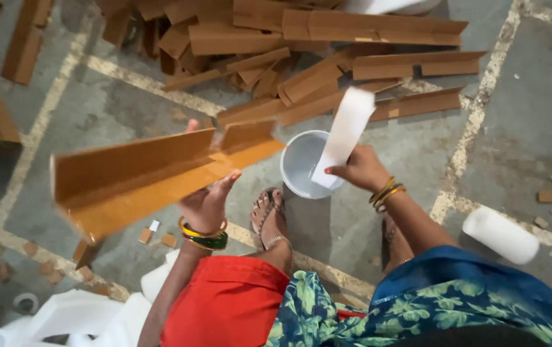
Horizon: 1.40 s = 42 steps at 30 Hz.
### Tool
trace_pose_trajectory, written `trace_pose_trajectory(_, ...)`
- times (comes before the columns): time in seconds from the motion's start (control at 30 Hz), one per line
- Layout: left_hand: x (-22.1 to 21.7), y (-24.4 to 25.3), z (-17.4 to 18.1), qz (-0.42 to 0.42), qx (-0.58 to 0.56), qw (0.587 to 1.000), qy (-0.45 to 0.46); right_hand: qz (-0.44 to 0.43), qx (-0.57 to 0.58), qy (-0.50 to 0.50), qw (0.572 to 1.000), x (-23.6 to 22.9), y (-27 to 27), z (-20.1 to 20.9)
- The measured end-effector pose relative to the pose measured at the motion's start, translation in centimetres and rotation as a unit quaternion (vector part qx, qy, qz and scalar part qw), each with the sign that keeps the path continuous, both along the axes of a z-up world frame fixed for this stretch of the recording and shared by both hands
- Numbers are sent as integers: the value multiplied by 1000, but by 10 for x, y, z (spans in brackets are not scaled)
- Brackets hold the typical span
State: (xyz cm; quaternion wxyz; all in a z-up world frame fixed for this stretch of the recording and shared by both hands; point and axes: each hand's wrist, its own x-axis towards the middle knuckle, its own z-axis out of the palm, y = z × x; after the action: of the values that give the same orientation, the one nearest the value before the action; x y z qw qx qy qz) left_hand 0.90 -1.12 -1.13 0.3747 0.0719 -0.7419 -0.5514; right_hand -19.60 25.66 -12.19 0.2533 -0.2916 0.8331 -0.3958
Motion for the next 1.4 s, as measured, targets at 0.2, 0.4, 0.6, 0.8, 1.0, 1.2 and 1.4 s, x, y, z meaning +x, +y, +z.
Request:
trace_pose_trajectory(0.2,3,3,17,-23,42,998,-40,35,5,-83,996,-7,-1,21)
trace_pose_trajectory(0.4,12,1,6,-27,123,990,-71,116,34,-112,986,-4,-17,-15)
trace_pose_trajectory(0.6,-23,-13,8,117,-242,960,81,-34,-128,-430,893,-7,4,-18)
trace_pose_trajectory(0.8,-8,-9,7,-22,-212,975,63,-132,-408,-548,718,0,5,19)
trace_pose_trajectory(1.0,-14,10,5,-67,-85,992,66,-19,-507,-399,764,26,-44,110)
trace_pose_trajectory(1.2,-11,12,21,-81,-199,974,77,-7,-428,-307,850,40,-76,167)
trace_pose_trajectory(1.4,-1,0,28,-82,-218,972,44,2,-412,-269,870,48,-82,175)
